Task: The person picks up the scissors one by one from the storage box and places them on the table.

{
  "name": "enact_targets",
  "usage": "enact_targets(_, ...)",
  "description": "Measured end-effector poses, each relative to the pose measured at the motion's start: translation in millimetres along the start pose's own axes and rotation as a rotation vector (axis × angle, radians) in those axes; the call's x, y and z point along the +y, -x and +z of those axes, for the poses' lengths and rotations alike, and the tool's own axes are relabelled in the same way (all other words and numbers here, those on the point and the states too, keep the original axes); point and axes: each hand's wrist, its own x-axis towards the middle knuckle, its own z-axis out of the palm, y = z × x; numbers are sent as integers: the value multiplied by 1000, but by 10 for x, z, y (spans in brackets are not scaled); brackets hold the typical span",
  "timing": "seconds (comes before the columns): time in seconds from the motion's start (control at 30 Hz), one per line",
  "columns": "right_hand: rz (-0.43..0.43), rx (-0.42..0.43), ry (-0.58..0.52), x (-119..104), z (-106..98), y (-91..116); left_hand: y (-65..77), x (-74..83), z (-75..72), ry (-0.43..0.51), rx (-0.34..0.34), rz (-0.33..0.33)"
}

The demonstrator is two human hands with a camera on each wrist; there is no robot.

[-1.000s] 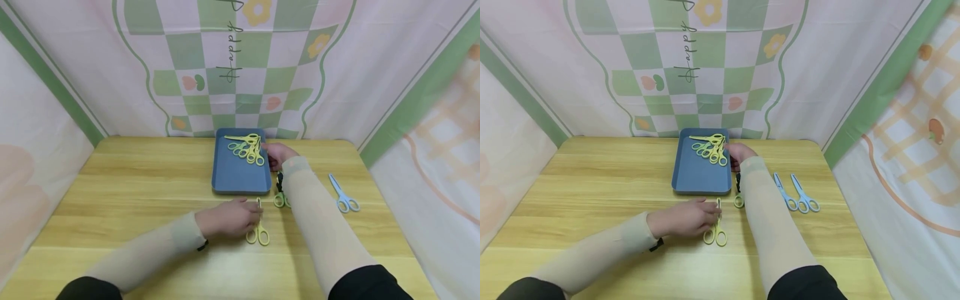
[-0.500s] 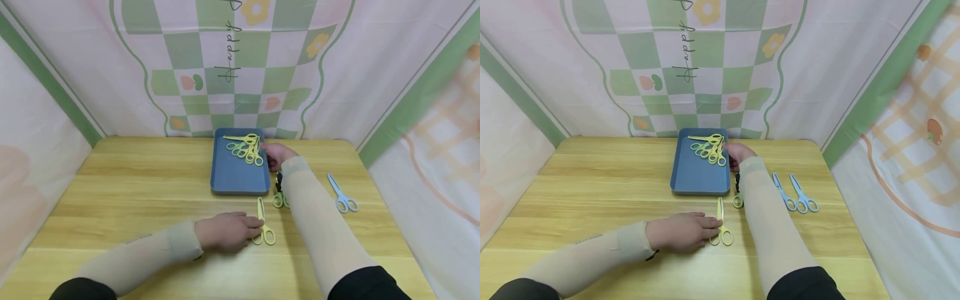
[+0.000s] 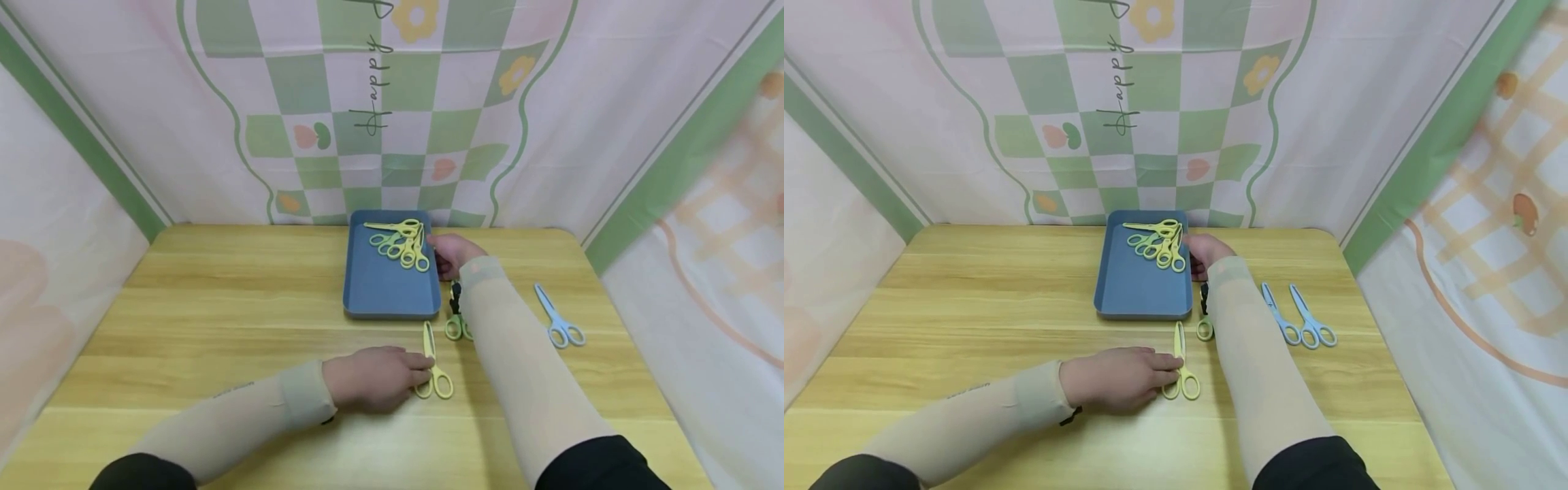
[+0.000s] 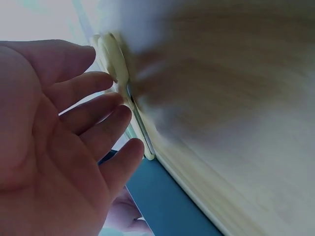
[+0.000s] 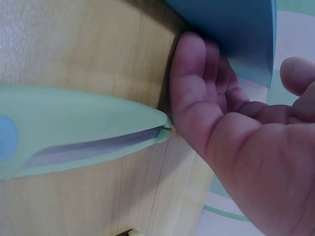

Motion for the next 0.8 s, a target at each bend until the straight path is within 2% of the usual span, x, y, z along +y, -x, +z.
enact_targets(0.13,-4,15,5,-1,14,15,-22,-19,3,5,22,22)
enact_targets(0.3,-7,25,1,-3,12,23,-29,-63,-71,17,41,38)
enact_targets(0.4,0,31,-24,7,-29,-78,-31,-101,-122,58,50,32)
enact_targets(0.53,14,33,-80,57,-119,-316,-39,-183,-190,128,82,23)
enact_targets(0.7,48,30,-118,12,-71,-97,-24,-298,-308,223,131,5)
enact_targets(0.8,68,30,-117,-25,-50,-3,-2,-346,-378,261,135,-32)
